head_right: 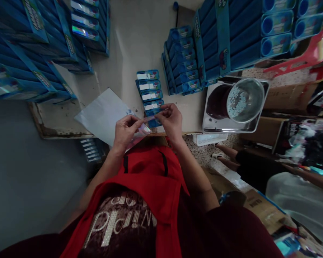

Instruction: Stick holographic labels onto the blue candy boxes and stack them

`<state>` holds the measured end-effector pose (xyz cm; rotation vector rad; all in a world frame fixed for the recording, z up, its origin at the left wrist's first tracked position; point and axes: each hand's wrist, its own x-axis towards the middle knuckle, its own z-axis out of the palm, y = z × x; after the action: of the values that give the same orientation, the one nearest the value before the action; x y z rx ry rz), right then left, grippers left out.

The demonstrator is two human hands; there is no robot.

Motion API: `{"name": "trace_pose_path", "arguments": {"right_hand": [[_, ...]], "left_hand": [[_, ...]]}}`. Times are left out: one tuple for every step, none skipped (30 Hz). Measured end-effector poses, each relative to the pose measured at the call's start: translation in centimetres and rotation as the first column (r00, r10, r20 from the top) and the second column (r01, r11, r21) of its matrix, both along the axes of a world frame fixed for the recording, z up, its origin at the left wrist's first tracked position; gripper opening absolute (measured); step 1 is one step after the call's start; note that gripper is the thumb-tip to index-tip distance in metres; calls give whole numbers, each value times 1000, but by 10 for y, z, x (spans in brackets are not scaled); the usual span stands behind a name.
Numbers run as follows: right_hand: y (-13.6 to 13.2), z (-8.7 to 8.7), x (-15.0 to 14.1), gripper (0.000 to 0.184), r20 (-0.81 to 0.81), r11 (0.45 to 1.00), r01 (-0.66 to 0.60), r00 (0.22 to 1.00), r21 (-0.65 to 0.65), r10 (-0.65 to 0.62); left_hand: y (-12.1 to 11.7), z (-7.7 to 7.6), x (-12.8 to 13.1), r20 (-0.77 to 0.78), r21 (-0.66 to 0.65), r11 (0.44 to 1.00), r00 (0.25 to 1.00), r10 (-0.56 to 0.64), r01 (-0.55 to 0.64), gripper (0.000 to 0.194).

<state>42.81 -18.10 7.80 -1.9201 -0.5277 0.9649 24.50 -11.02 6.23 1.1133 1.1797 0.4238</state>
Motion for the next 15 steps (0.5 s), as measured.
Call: {"name": "trace_pose_path", "arguments": {"right_hand": [[2,1,-2,40,50,1000,2,999,-25,-1],[4,1,-4,36,96,999,2,995,-50,3],[6,2,-6,33,137,997,4,991,-74,7],[8,3,-7,31,172,996,7,985,-93,9],[9,4,-8,30,199,994,10,980,-108,12],[11,4,-9,30,218,993,13,976,-118,13],[11,4,-9,30,230,992,14,973,-125,15],[11,3,-9,30,234,992,14,972,-127,16],[12,2,-8,30,231,992,12,973,-125,17],[11,1,-8,30,225,992,10,974,-123,18],[11,0,-8,29,220,992,8,975,-122,19],[11,-1,-8,28,219,992,6,975,-124,22],[11,-3,-8,28,221,992,3,975,-130,26],[11,-4,-8,27,225,991,0,974,-137,31],[10,-5,-8,28,230,990,-1,973,-145,34]], "left_hand": [[2,-2,1,-12,0,1000,1000,-3,3,23],[3,-4,2,-24,3,1000,1000,-1,2,22],[4,-5,2,-36,5,1000,999,3,-2,21],[5,-7,3,-44,6,1000,999,7,-7,20],[6,-8,4,-49,7,1000,999,9,-9,20],[6,-10,5,-51,8,1000,999,8,-8,20],[6,-11,5,-52,12,1000,999,4,-4,20],[6,-13,5,-53,16,1000,999,2,-2,20],[6,-14,5,-55,20,1000,998,2,-1,20],[6,-15,6,-57,23,1000,998,3,-1,20],[6,-16,6,-58,24,1000,998,6,-4,20],[6,-17,6,-56,25,1000,998,11,-10,20],[6,-19,6,-52,24,1000,998,17,-15,20],[6,-21,6,-47,24,1000,999,21,-20,20],[6,-23,7,-39,23,999,999,23,-22,21]]}}
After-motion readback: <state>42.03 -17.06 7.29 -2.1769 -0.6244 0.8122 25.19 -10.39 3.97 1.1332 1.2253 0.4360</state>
